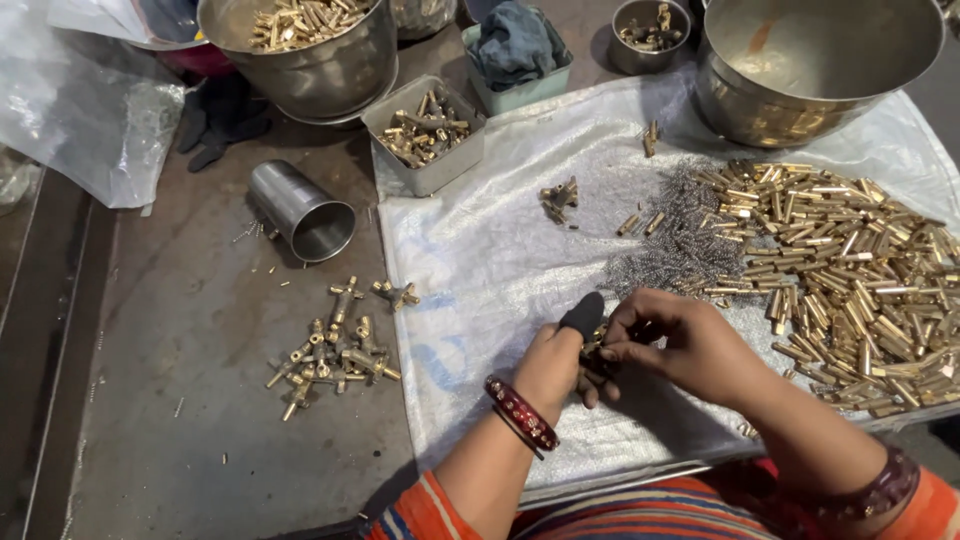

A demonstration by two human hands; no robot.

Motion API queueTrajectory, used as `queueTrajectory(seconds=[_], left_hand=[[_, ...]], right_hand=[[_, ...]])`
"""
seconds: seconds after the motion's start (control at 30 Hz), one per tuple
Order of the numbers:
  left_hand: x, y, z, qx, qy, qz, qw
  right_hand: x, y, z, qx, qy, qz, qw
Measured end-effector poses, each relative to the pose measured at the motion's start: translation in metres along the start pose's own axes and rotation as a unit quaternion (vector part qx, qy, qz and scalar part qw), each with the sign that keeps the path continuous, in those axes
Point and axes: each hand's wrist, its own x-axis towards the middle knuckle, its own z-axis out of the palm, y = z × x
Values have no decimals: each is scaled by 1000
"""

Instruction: Assembling and finishing small brass metal components at a workbench.

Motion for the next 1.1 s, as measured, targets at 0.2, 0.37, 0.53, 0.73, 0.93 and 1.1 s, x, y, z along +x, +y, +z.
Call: queueTrajectory(seconds=[0.2, 0.37, 0.53, 0.73, 0.93, 1.1], left_hand=[[25, -26, -24, 33, 46, 42, 998], [32, -28, -25, 5, 54, 83, 995], [28, -14, -19, -7, 86, 96, 992], [29, -15, -20, -83, 170, 70, 979], [30, -3, -36, -52, 220, 211, 951], [7, 27, -62, -61, 257, 305, 915]], right_hand=[[73, -6, -16, -63, 108, 12, 992], [136, 30, 5, -238, 178, -163, 941], [139, 30, 14, -340, 171, -99, 919], [64, -19, 21, -78, 186, -45, 978], [29, 6, 3, -18, 129, -42, 991], [-21, 27, -20, -53, 103, 55, 992]])
